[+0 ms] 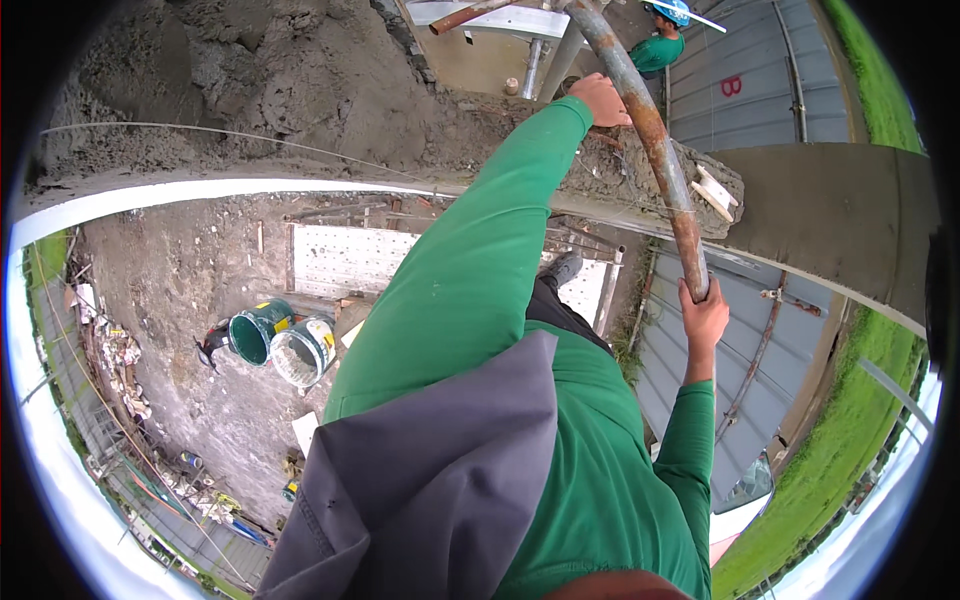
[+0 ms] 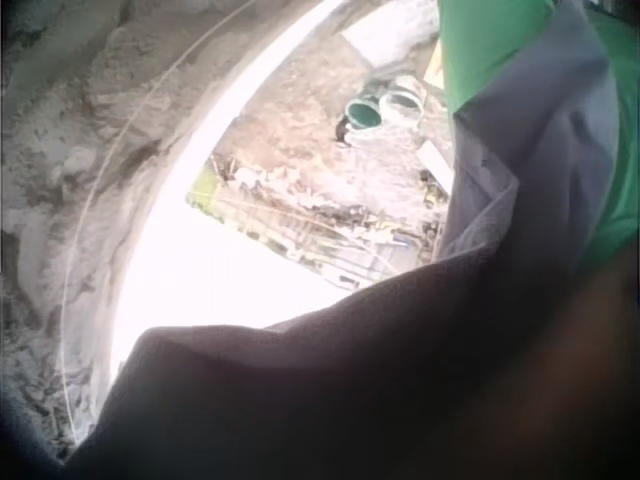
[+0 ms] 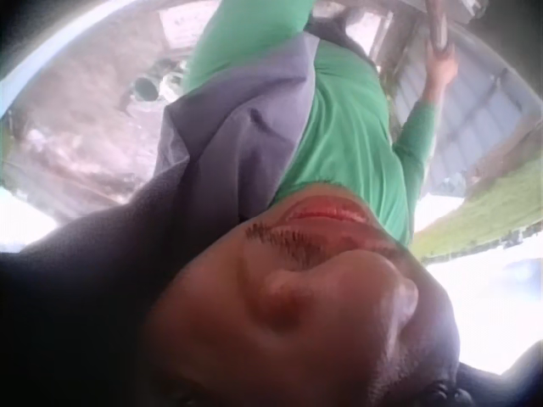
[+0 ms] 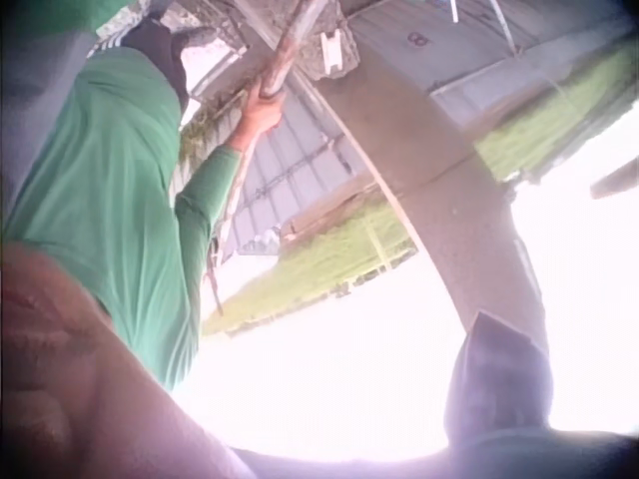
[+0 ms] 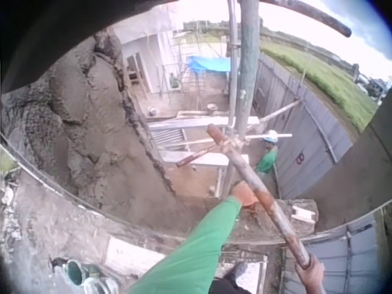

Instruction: The person secures a metal scaffolding pole to a vertical structure using wire ties. They wrap the wire around the pole and the structure, then twist and tighten it with their hands to fasten the connection.

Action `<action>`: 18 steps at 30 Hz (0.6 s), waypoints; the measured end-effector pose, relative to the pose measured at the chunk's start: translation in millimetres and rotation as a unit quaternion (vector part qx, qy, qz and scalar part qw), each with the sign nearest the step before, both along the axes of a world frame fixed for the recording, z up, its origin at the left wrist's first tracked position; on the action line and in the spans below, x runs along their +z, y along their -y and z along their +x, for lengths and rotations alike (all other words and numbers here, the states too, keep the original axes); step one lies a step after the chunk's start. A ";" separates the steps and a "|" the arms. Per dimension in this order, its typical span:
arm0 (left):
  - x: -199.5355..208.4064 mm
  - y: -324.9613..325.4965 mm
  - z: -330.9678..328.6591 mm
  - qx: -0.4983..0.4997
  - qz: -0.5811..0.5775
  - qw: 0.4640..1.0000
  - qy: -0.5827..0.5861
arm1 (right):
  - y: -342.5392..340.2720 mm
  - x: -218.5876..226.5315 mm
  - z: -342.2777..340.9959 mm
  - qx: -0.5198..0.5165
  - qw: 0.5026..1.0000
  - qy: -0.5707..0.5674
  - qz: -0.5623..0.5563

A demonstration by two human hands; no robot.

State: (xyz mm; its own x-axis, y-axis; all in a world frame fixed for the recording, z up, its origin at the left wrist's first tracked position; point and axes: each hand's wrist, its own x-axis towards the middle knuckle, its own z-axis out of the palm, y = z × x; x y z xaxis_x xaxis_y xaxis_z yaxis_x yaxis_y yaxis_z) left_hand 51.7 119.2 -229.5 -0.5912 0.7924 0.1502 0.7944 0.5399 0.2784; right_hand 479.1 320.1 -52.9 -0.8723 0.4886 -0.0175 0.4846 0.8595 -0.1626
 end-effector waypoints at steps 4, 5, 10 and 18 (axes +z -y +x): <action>16.7 -6.2 14.2 -0.030 -0.023 0.995 0.087 | 0.0 -2.3 4.8 -0.024 1.000 0.007 0.010; 24.9 -6.7 20.4 -0.034 -0.043 0.992 0.110 | 0.5 -2.4 6.2 -0.027 1.000 0.007 0.006; -3.9 -4.0 17.7 -0.041 -0.019 0.996 0.083 | 1.1 -3.5 0.2 -0.008 1.000 0.001 0.008; 14.6 6.6 40.8 0.093 0.046 0.969 0.226 | -2.6 -8.4 1.6 -0.009 1.000 0.027 0.006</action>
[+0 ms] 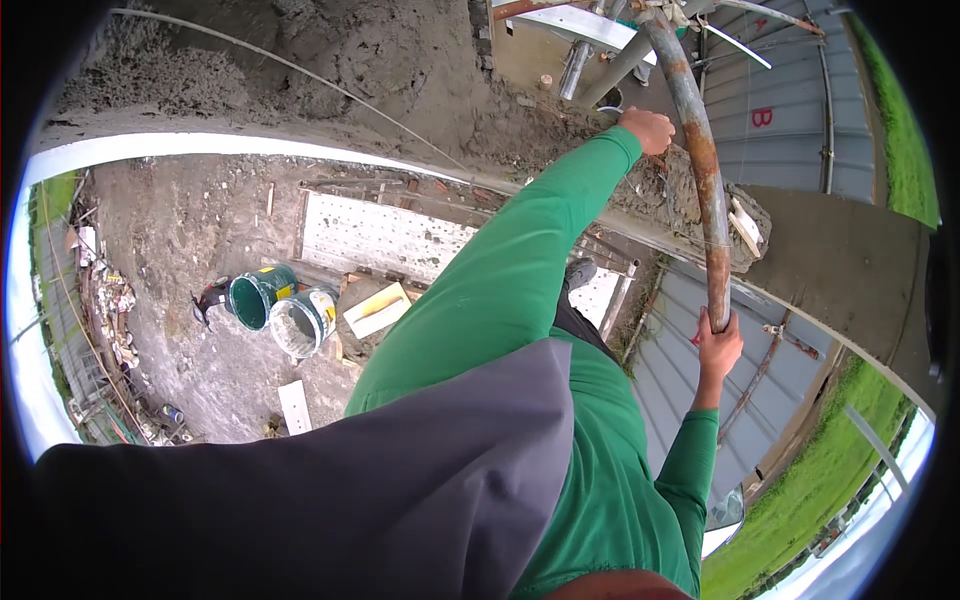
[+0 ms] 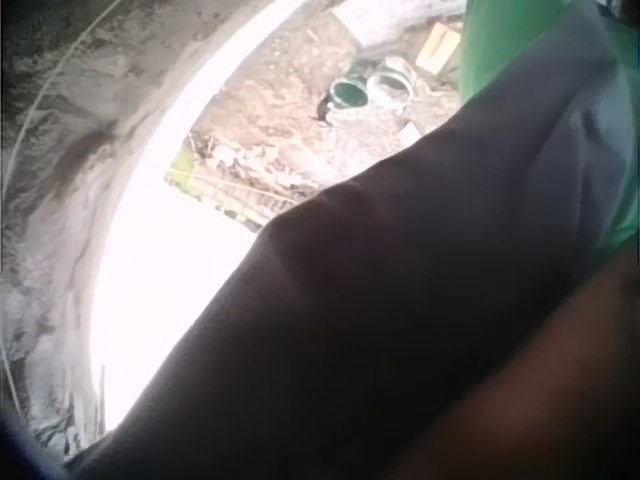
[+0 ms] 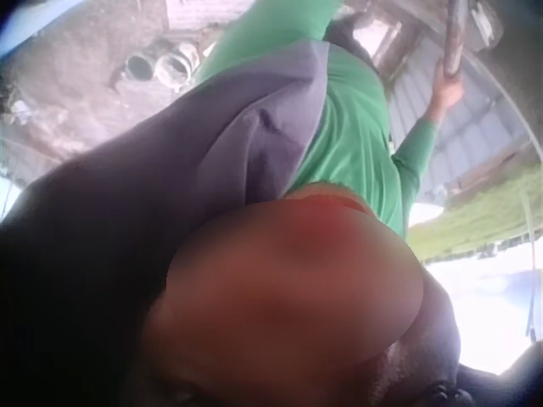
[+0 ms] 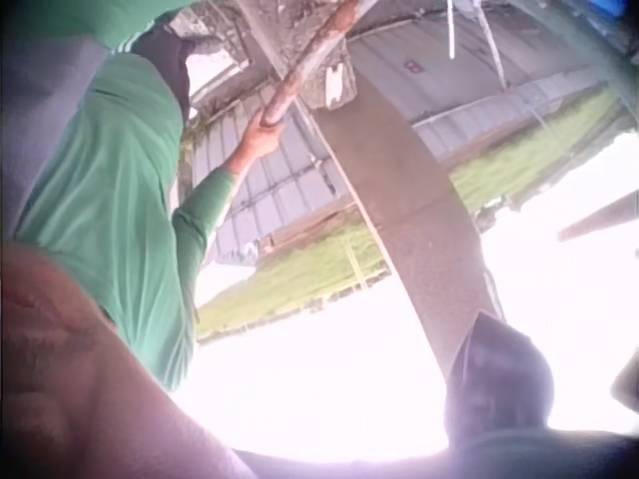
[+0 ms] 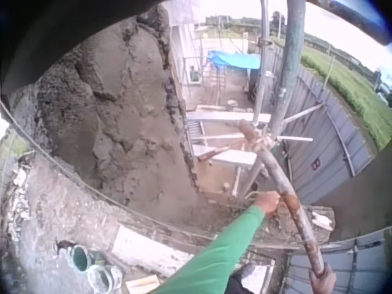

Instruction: The person secures a metal scaffolding pole to a vertical structure using wire ties. They wrap the wire around the pole and the structure, then twist and tighten it with their hands to fasten the connection.

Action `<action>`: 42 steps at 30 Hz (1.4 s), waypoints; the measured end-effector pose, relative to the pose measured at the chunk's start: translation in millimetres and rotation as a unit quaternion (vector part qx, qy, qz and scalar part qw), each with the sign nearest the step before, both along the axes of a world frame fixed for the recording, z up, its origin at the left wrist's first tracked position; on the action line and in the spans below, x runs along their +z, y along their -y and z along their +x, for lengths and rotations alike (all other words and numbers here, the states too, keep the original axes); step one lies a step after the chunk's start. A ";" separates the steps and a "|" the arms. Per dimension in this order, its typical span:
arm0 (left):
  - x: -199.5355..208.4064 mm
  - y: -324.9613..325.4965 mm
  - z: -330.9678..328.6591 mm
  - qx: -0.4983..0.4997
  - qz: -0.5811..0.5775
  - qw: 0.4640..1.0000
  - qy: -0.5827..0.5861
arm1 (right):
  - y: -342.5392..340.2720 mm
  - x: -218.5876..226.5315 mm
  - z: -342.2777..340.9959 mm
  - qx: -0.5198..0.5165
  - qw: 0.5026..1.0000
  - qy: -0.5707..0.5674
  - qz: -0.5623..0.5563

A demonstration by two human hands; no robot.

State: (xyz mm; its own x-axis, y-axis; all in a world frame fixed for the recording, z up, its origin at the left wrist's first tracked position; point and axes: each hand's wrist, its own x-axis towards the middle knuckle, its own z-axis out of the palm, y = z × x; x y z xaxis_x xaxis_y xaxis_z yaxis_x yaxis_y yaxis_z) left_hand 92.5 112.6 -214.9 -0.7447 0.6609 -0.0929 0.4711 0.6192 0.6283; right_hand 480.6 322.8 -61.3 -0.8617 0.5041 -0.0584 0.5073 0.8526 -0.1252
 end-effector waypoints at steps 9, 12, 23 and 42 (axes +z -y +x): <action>38.1 69.4 16.9 0.122 -0.014 0.991 -0.043 | -1.2 -0.2 0.3 -0.001 1.000 0.015 0.002; 52.8 65.1 21.5 0.066 -0.064 0.996 -0.003 | -7.9 -6.6 4.3 -0.009 1.000 0.027 -0.004; 55.5 15.6 -14.1 -0.112 -0.150 0.982 0.013 | -1.4 11.4 0.8 -0.002 1.000 -0.005 -0.022; 64.7 27.3 -16.1 -0.116 -0.119 0.973 -0.160 | -3.6 12.8 3.4 -0.009 0.999 -0.019 -0.050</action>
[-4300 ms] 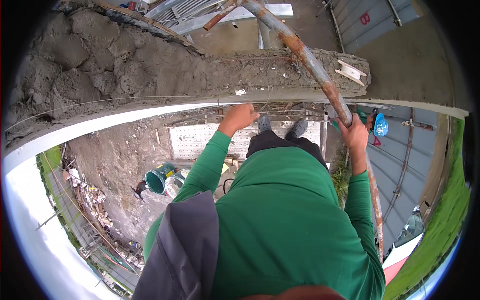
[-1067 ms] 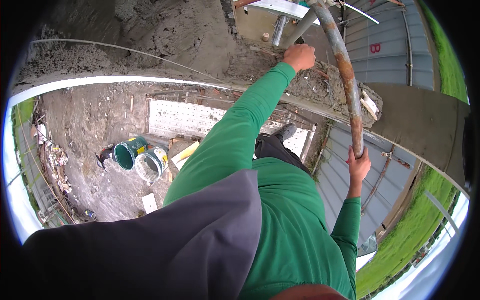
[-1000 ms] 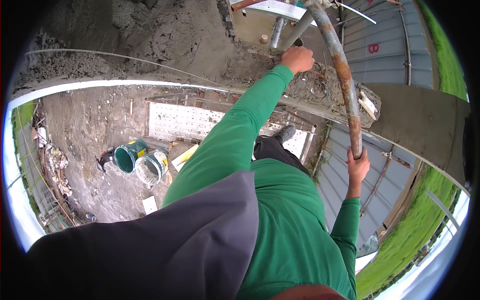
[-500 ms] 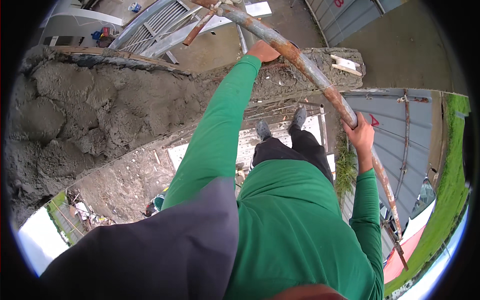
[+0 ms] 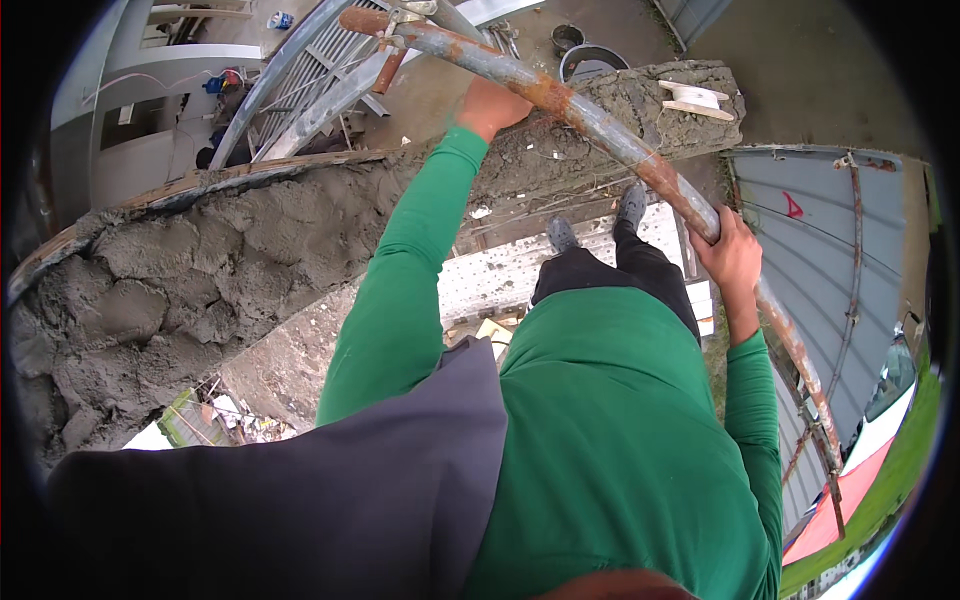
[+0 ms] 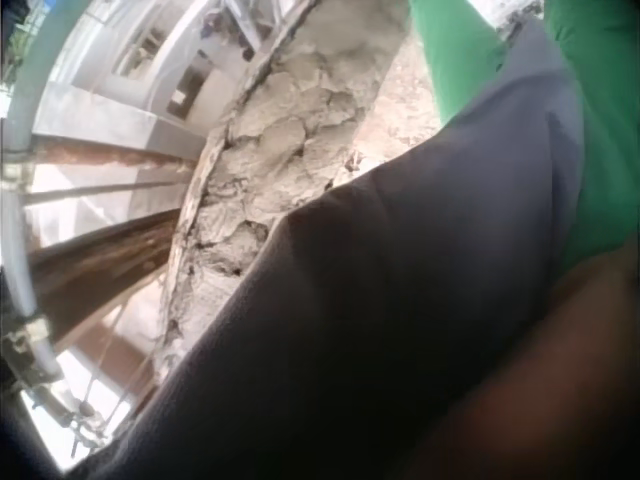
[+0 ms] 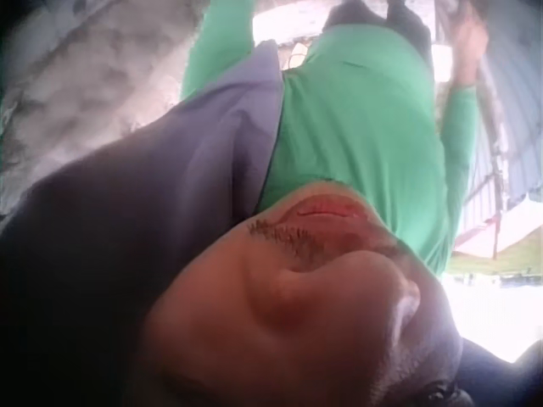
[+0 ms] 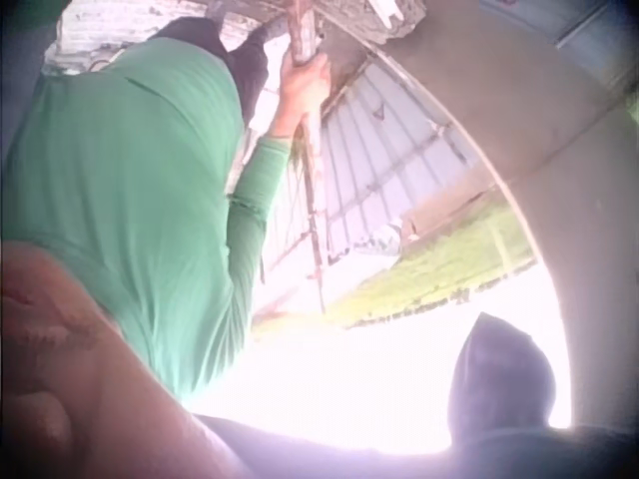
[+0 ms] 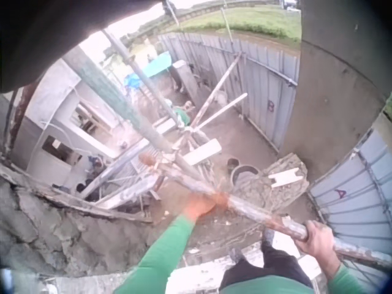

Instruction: The person secures a metal scaffolding pole to a vertical structure using wire ties. They wrap the wire around the pole and the structure, then twist and tighten it with their hands to fasten the connection.

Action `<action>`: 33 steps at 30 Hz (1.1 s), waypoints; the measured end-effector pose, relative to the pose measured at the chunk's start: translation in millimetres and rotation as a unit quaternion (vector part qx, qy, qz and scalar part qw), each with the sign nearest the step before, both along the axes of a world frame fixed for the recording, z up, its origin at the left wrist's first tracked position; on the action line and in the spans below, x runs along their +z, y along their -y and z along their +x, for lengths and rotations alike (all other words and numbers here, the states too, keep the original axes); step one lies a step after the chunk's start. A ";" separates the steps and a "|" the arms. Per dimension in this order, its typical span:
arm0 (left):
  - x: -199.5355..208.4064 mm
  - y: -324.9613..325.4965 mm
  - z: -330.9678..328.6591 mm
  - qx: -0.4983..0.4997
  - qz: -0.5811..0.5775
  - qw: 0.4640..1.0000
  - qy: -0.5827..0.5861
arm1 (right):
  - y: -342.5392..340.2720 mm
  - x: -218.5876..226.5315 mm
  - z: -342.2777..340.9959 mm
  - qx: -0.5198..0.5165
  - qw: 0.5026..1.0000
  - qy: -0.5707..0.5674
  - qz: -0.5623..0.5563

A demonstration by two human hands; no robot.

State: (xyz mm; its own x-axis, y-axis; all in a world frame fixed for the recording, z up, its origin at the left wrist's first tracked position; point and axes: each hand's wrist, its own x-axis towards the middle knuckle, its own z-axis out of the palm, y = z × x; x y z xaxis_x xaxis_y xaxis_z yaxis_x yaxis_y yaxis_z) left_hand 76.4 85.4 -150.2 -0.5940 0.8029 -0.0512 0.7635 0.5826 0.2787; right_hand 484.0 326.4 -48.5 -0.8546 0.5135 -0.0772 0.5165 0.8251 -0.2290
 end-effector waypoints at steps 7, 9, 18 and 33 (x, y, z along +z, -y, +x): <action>-15.9 9.1 0.4 -0.007 -0.003 0.997 -0.076 | -1.9 -2.0 -4.2 0.007 1.000 0.003 0.012; -6.1 -7.5 10.1 0.016 0.080 0.996 -0.018 | -3.3 -3.7 -2.7 0.002 1.000 0.022 0.007; 23.8 5.9 67.7 0.046 -0.004 0.999 0.007 | -5.4 -2.0 -4.7 0.009 0.999 0.036 0.021; 13.0 8.6 30.2 -0.055 0.054 0.997 -0.021 | 0.7 -2.4 -4.7 -0.004 0.999 0.043 0.013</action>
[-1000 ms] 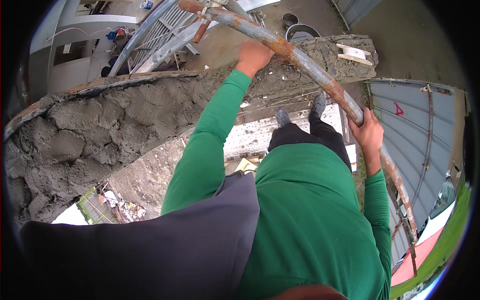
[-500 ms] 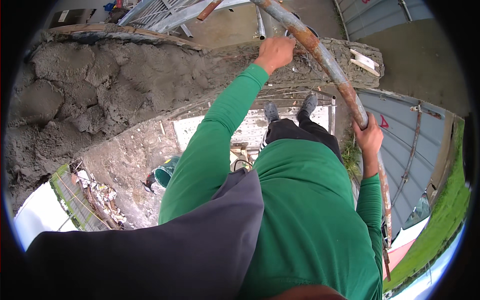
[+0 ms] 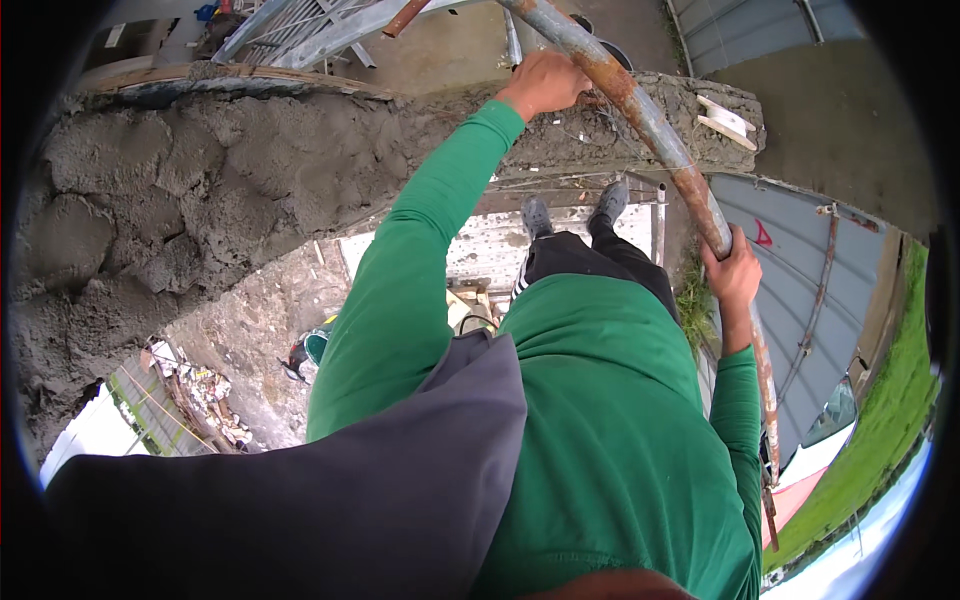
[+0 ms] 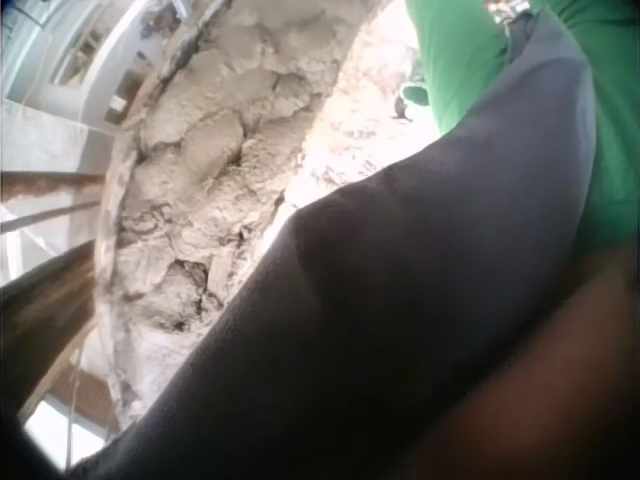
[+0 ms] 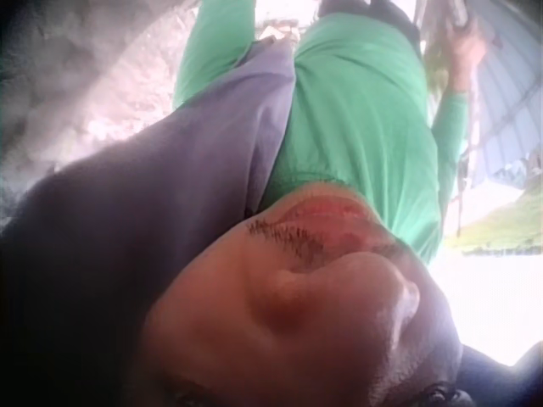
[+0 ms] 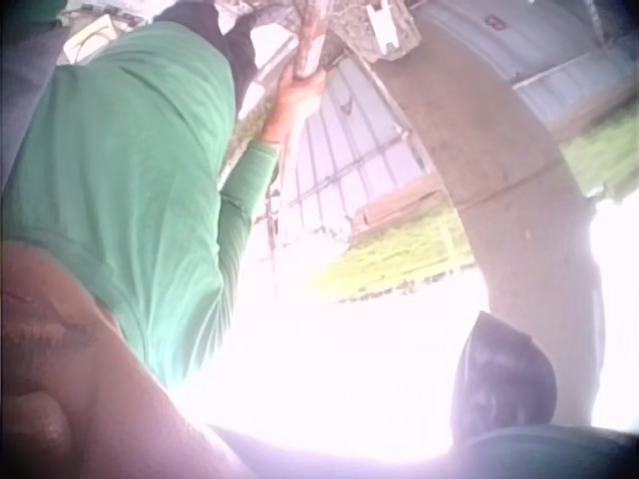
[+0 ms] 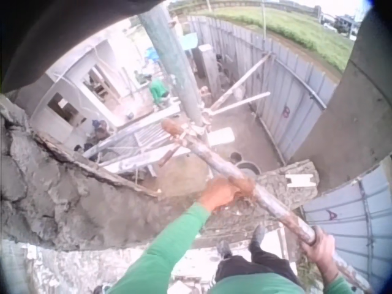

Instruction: The person secures a metal scaffolding pole to a vertical structure using wire ties. They wrap the wire around the pole and the structure, then twist and tighten it with their hands to fasten the connection.

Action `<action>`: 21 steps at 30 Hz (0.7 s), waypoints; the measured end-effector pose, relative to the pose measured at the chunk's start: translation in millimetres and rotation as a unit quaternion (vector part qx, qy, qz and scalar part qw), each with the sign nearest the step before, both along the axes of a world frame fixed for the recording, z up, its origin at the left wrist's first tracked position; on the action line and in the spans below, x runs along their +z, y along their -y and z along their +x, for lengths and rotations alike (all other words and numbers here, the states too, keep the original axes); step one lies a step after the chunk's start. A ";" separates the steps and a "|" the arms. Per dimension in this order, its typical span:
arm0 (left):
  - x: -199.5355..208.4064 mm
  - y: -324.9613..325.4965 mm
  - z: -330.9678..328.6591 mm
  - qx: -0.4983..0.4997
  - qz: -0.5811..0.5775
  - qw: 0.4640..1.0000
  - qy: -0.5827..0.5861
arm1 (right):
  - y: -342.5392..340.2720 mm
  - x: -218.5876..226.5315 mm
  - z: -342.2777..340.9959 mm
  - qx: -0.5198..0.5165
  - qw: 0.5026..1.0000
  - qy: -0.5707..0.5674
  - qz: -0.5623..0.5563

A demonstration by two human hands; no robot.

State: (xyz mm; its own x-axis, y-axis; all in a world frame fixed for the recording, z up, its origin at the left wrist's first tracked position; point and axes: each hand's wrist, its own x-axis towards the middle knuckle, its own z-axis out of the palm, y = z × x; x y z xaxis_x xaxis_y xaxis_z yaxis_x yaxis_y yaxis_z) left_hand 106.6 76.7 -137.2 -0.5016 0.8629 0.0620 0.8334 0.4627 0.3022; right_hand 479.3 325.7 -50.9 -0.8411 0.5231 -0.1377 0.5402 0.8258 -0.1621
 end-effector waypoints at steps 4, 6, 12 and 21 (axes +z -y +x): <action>1.4 8.7 29.8 0.000 0.090 0.993 -0.079 | -1.1 4.6 -0.3 0.003 1.000 -0.012 -0.010; 4.8 4.0 26.8 -0.015 0.048 0.993 -0.106 | -6.5 -0.1 -2.9 0.014 1.000 -0.005 -0.015; 3.9 -5.3 50.7 0.023 0.026 0.992 -0.118 | -7.0 -2.4 -0.1 0.016 1.000 -0.001 -0.010; 10.1 5.4 -1.1 -0.003 -0.041 0.998 0.049 | -3.7 5.8 -1.6 0.010 1.000 0.005 -0.026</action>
State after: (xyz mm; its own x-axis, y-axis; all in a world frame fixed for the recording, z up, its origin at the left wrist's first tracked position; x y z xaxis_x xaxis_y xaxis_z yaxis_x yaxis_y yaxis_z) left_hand 105.5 71.4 -127.1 -0.4965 0.8661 -0.0580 0.8046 0.4843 0.3436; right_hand 477.8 329.4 -45.0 -0.8495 0.4986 -0.1726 0.5259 0.8267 -0.2002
